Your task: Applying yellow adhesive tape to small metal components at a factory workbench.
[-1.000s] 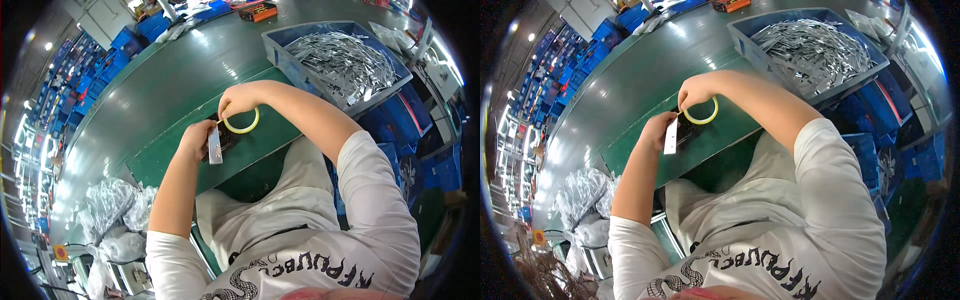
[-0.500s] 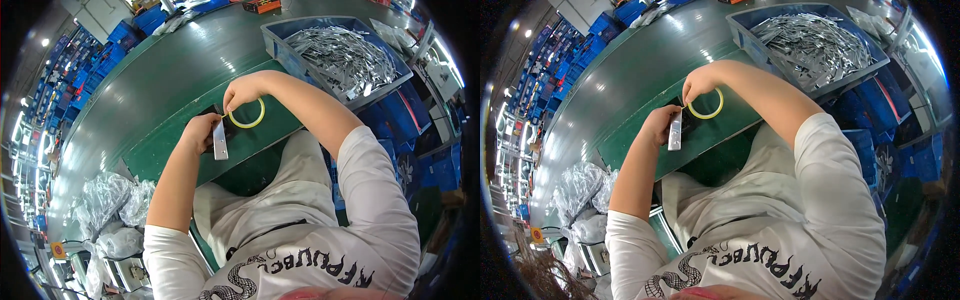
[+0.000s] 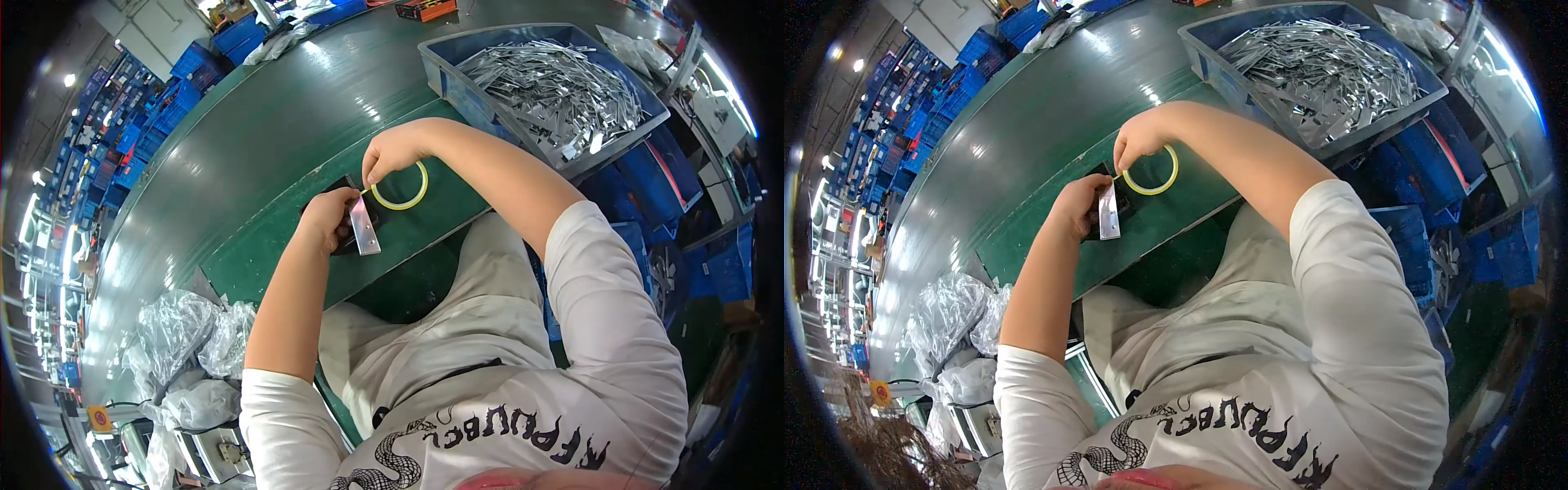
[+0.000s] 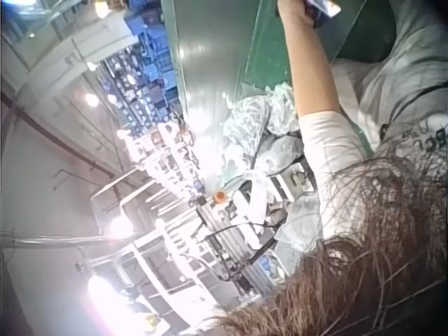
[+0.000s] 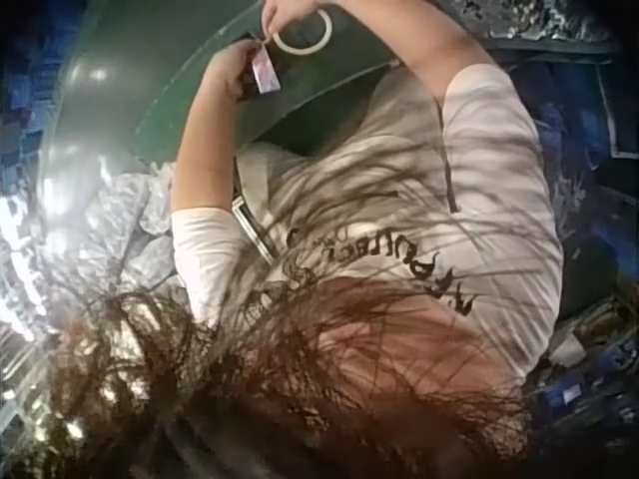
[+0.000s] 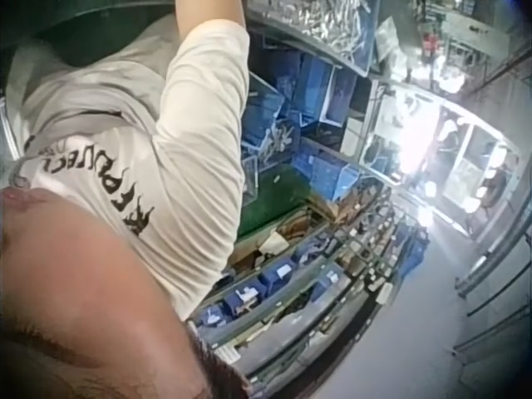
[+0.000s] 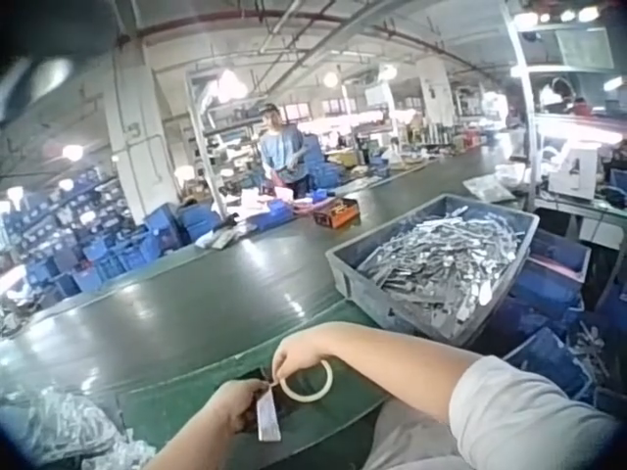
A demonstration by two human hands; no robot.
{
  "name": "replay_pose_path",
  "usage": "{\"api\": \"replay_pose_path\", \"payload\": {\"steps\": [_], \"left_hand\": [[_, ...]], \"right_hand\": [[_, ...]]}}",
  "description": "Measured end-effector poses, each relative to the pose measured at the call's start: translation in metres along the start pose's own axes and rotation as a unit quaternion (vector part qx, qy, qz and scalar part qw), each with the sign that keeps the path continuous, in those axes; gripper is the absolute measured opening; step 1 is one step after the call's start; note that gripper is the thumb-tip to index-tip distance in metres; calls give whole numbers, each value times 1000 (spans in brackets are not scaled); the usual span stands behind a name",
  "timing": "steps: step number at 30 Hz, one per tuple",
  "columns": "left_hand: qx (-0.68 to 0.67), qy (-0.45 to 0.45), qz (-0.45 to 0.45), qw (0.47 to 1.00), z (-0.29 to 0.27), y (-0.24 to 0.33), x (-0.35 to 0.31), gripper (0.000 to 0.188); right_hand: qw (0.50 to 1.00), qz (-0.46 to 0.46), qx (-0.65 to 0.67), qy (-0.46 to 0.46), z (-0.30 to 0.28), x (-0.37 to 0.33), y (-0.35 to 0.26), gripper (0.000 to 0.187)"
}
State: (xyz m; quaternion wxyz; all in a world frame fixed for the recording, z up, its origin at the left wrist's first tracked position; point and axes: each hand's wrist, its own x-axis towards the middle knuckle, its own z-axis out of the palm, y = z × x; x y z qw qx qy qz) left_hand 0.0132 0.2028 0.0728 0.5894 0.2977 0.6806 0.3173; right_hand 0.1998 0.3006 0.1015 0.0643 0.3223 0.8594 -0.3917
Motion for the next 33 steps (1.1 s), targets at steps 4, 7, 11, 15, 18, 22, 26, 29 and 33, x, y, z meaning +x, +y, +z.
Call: {"api": "replay_pose_path", "payload": {"steps": [4,7,11,15,18,22,26,29,33], "left_hand": [[-8,-4,17,1000,-2,-1,3,15],[-5,9,15,1000,2,1,2,21],[-12,12,9,1000,1,5,3,17],[-46,43,16,998,-9,0,13,22],[-66,17,39,997,-9,2,9,20],[-117,-40,127,984,-11,-6,-34,16],[-219,-4,136,966,-14,-37,-67,20],[-270,-62,147,950,-15,-56,-92,32],[-224,-55,215,949,-23,-89,-107,33]], "right_hand": [[1000,-9,9,0,1,8,5,29],[999,-27,14,10,0,10,9,29],[996,-81,0,46,0,8,15,29],[997,-44,-39,42,-4,5,8,28],[996,-45,-40,72,-3,-1,21,28],[952,-66,-90,284,30,-11,27,26],[910,-68,-214,350,95,-18,40,31],[890,-88,-195,404,128,-38,42,36],[825,-115,-128,538,150,-60,27,36]]}}
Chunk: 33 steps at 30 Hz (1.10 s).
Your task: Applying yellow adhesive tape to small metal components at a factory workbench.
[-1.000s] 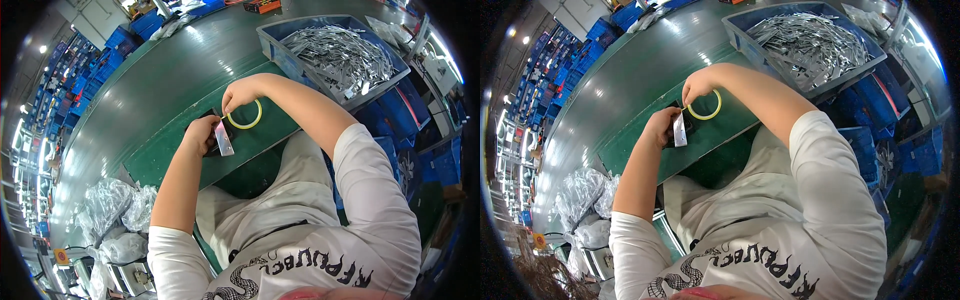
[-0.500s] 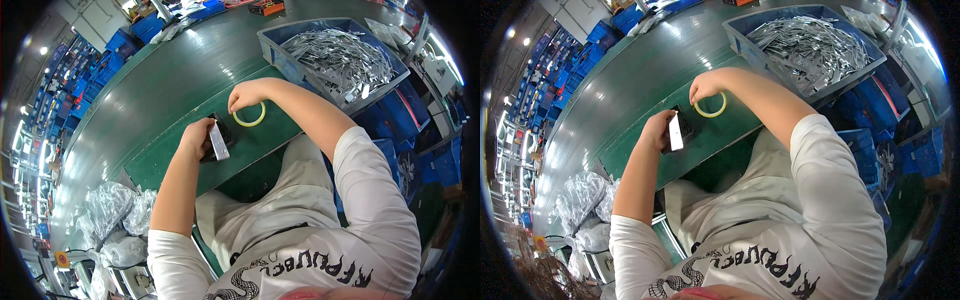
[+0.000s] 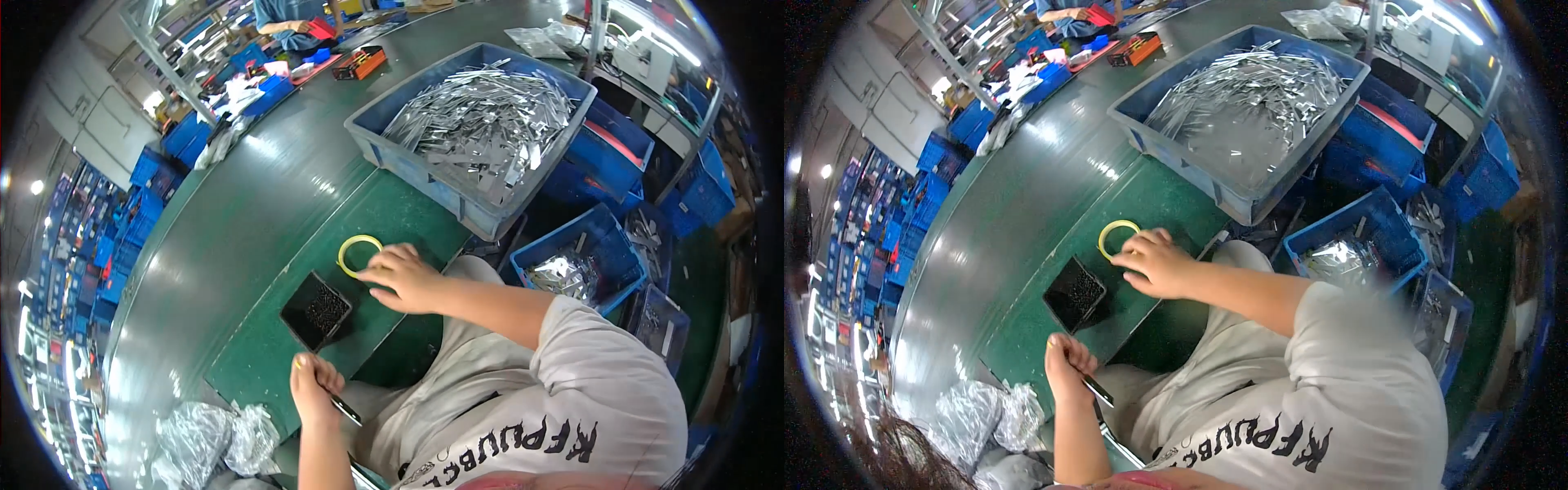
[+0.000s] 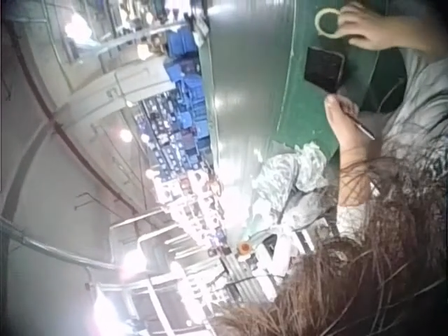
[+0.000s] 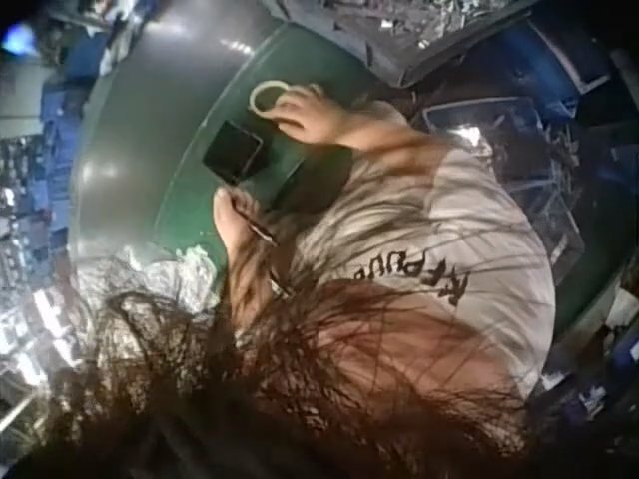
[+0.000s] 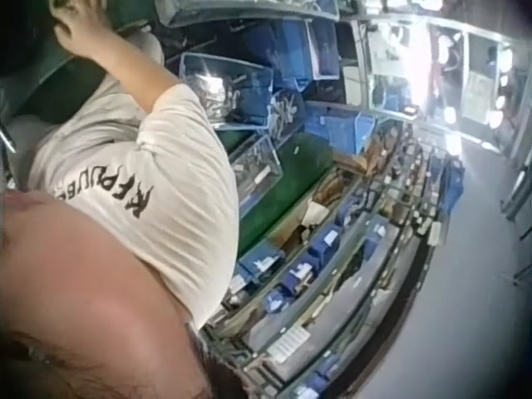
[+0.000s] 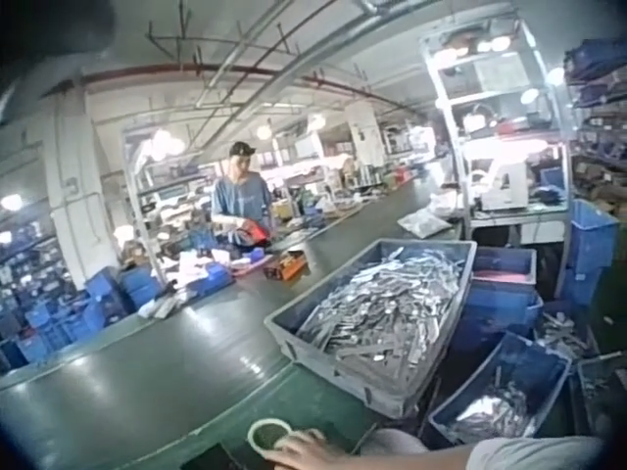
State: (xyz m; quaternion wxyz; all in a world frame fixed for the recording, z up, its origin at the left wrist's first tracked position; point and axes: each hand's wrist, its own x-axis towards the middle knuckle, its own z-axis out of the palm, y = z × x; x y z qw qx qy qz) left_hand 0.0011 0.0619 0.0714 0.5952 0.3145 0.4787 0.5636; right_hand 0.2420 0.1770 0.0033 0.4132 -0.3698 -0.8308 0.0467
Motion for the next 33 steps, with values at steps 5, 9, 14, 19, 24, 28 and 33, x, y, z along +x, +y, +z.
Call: {"api": "replay_pose_path", "payload": {"steps": [5,9,14,19,24,28,33], "left_hand": [[57,-14,45,997,-10,-37,-13,40],[231,-100,184,950,-24,-63,-20,55],[340,-217,335,851,-28,-60,-20,50],[500,-265,353,745,-33,-52,-21,66],[493,-222,335,772,-45,-51,-13,81],[500,-185,300,791,-46,-50,-10,80],[467,-59,253,845,-40,-60,-12,10]], "right_hand": [[914,17,338,-222,3,-39,-73,27],[795,138,420,-415,22,-48,-116,38],[778,165,491,-356,43,-52,-121,33],[889,-140,310,-307,27,-53,-73,21],[944,4,-44,-328,-93,-106,14,16],[869,202,-283,-352,-191,-195,78,21],[871,282,-351,-195,-277,-184,67,17]]}}
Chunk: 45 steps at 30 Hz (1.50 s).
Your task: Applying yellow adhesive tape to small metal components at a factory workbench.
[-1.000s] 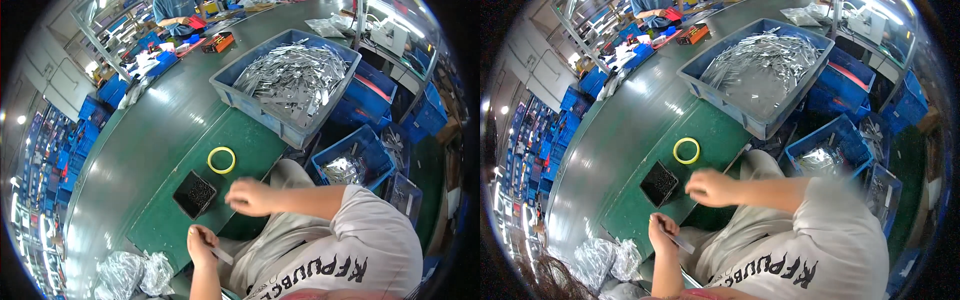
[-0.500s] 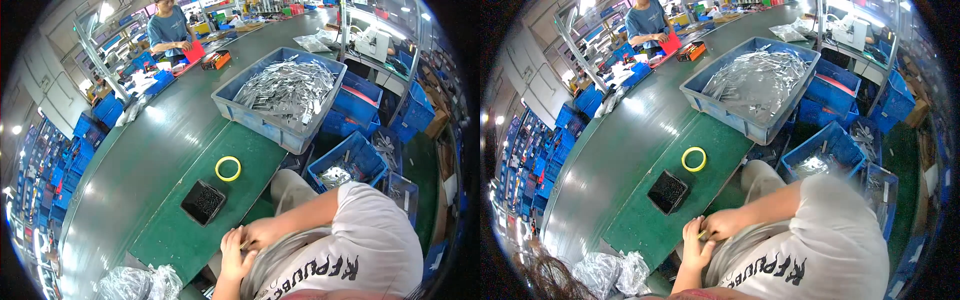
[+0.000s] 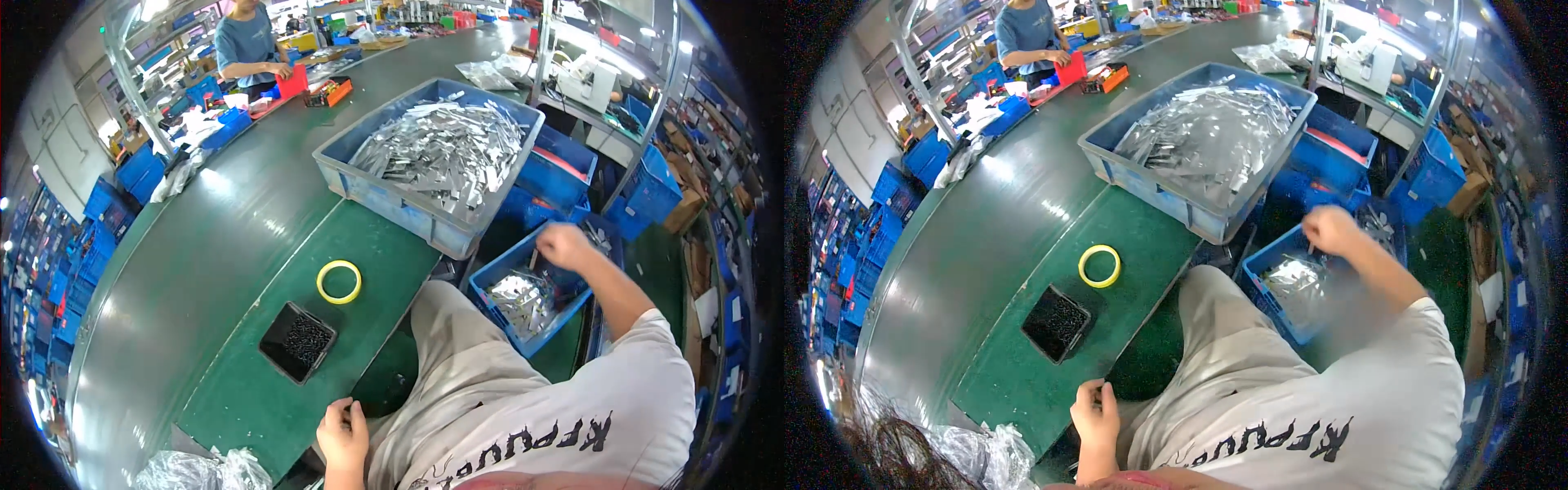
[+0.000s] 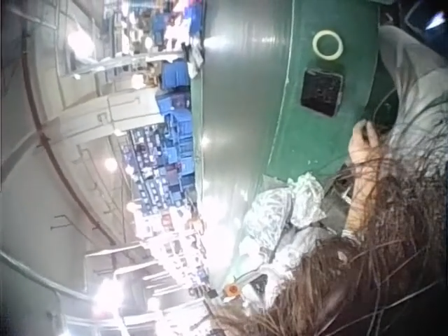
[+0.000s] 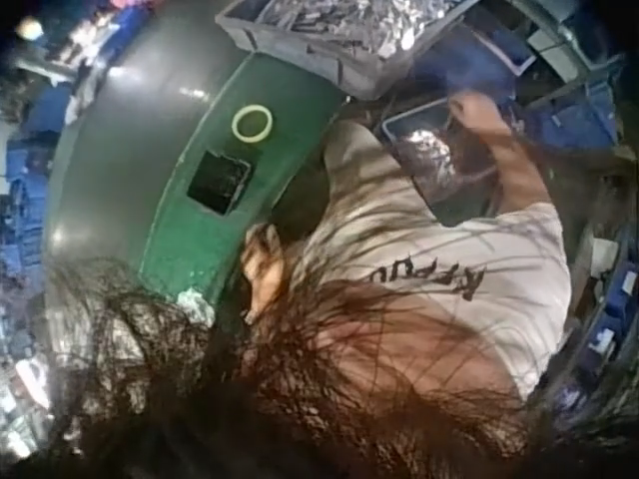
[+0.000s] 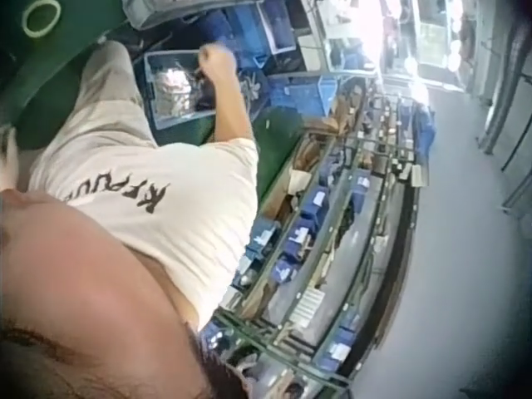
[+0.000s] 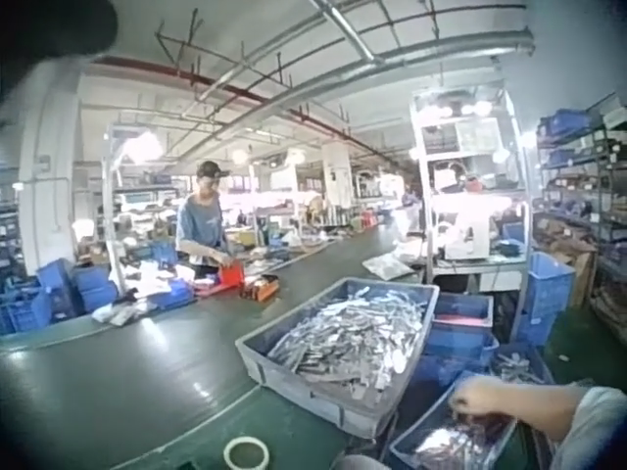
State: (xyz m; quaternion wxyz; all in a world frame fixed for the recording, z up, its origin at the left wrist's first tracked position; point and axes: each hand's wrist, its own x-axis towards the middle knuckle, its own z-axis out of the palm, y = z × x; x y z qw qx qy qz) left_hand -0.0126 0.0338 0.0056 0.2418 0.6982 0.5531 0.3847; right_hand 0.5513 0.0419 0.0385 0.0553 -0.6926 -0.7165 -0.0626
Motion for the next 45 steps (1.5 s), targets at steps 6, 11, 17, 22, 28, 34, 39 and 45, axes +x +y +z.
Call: {"api": "replay_pose_path", "payload": {"steps": [6,11,17,22,28,34,39,45], "left_hand": [[44,3,-28,999,2,-7,5,12],[-203,56,-120,970,-6,-38,10,10],[-514,94,-272,808,-46,-43,30,8],[-494,13,-276,824,-40,-48,37,12],[-510,19,-295,808,-40,-42,39,11],[-519,22,-294,803,-42,-42,39,10],[-511,31,-287,809,-42,-45,36,9],[-516,27,-276,810,-38,-41,38,9]], "right_hand": [[950,-64,127,279,-95,105,-80,14],[996,-46,30,69,-81,244,-115,21],[993,26,-115,27,-29,344,-97,20],[987,69,-68,131,18,353,-82,26],[989,85,-49,109,25,357,-87,36],[991,93,-49,82,12,352,-92,34],[988,107,-7,111,3,347,-100,27],[975,-12,-134,177,16,355,-77,23]]}}
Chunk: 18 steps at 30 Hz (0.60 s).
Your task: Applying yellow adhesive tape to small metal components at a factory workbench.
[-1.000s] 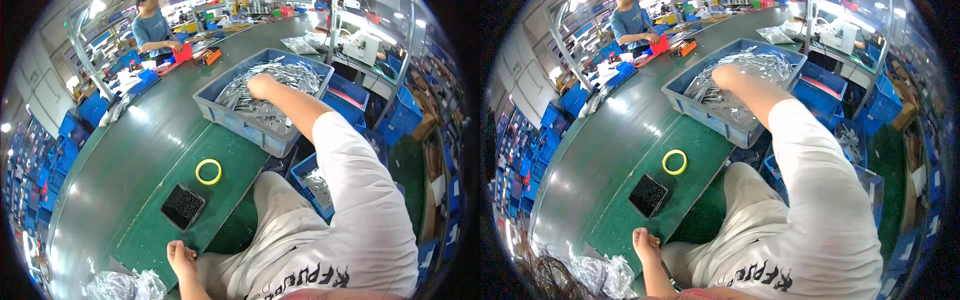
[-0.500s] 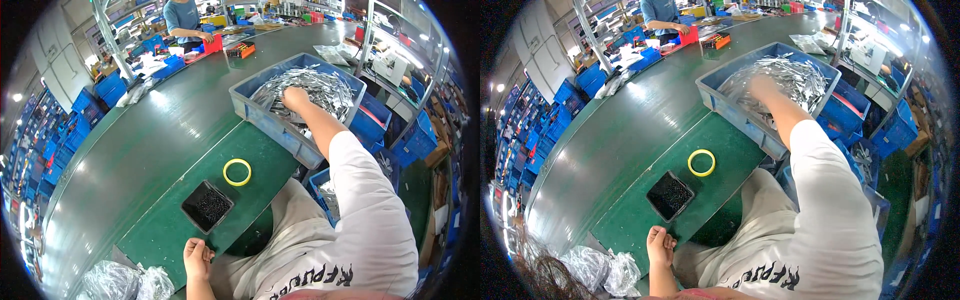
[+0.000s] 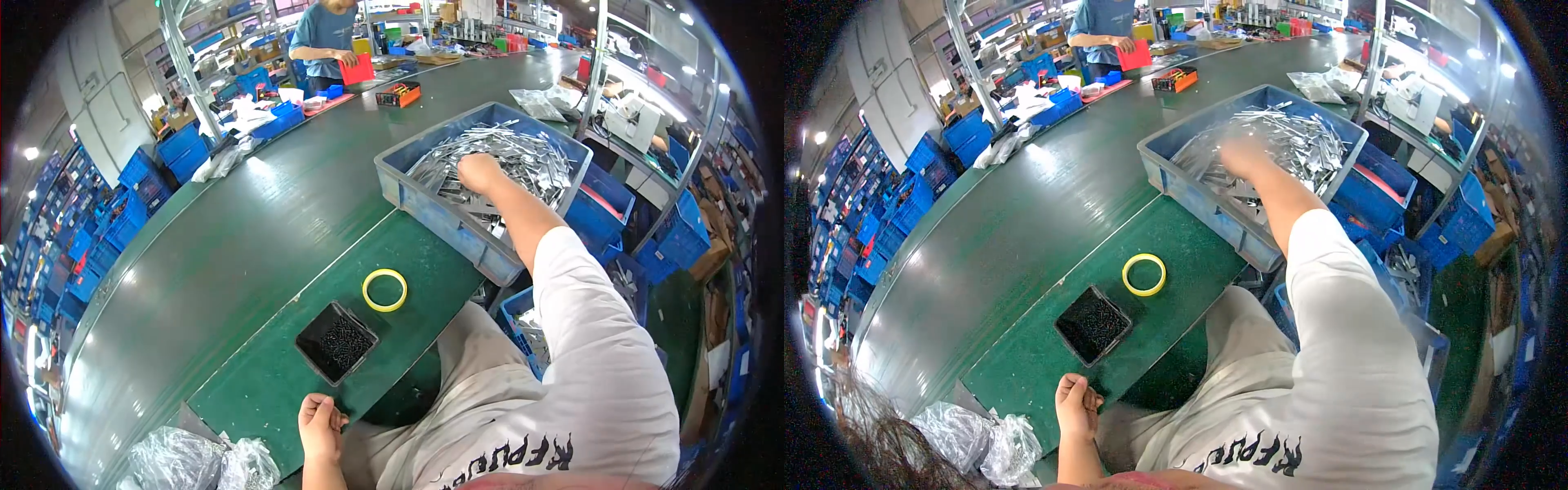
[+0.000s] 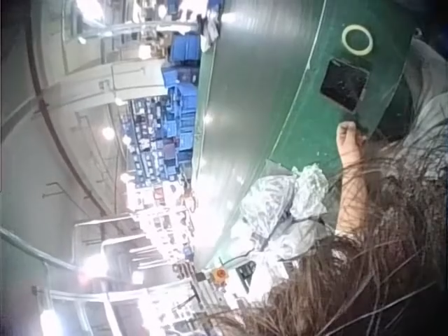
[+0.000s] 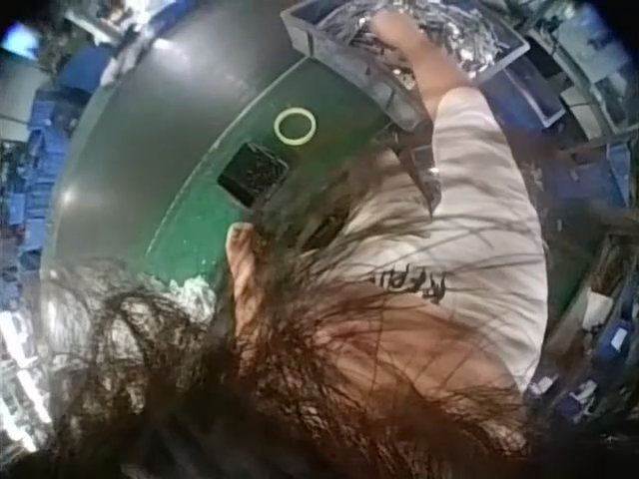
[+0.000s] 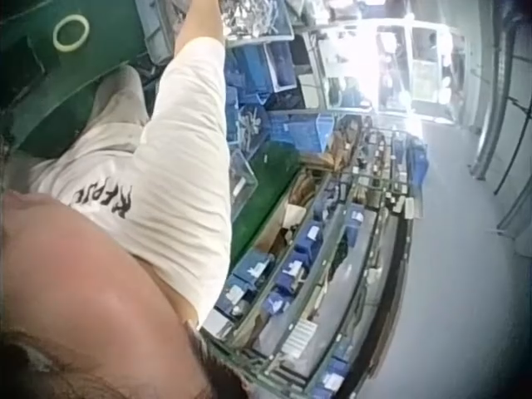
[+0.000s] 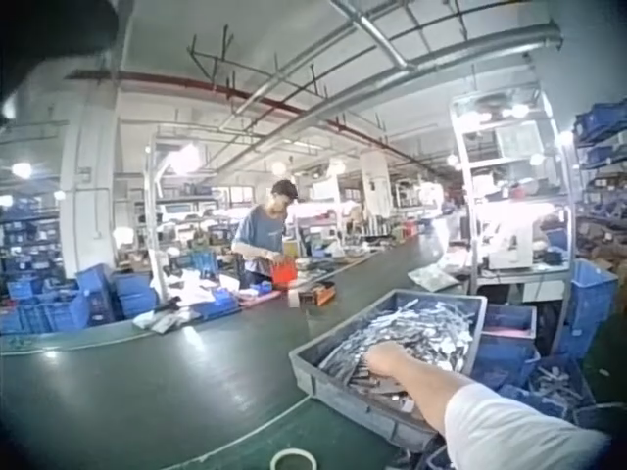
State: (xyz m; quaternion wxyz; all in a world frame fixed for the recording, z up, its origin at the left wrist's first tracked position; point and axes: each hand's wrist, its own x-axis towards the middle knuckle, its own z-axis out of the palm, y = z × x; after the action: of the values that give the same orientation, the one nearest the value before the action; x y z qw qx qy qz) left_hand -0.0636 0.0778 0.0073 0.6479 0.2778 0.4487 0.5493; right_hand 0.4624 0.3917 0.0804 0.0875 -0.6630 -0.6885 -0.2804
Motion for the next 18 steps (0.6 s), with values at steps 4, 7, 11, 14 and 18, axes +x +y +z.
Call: {"api": "replay_pose_path", "payload": {"steps": [4,7,11,14,18], "left_hand": [[5,16,8,1000,-3,-1,-6,9],[32,12,8,999,-1,-1,-6,9],[31,13,5,999,2,-1,-4,9],[48,2,8,999,2,-4,-8,8],[172,35,156,972,13,-8,-27,9]], "right_hand": [[993,-55,81,-60,-38,4,-34,22],[982,-27,132,134,-67,2,-36,24],[887,-38,286,360,-120,-7,-38,13],[880,-46,355,312,-193,-36,-77,11],[840,-277,424,193,-242,-107,-138,7]]}}
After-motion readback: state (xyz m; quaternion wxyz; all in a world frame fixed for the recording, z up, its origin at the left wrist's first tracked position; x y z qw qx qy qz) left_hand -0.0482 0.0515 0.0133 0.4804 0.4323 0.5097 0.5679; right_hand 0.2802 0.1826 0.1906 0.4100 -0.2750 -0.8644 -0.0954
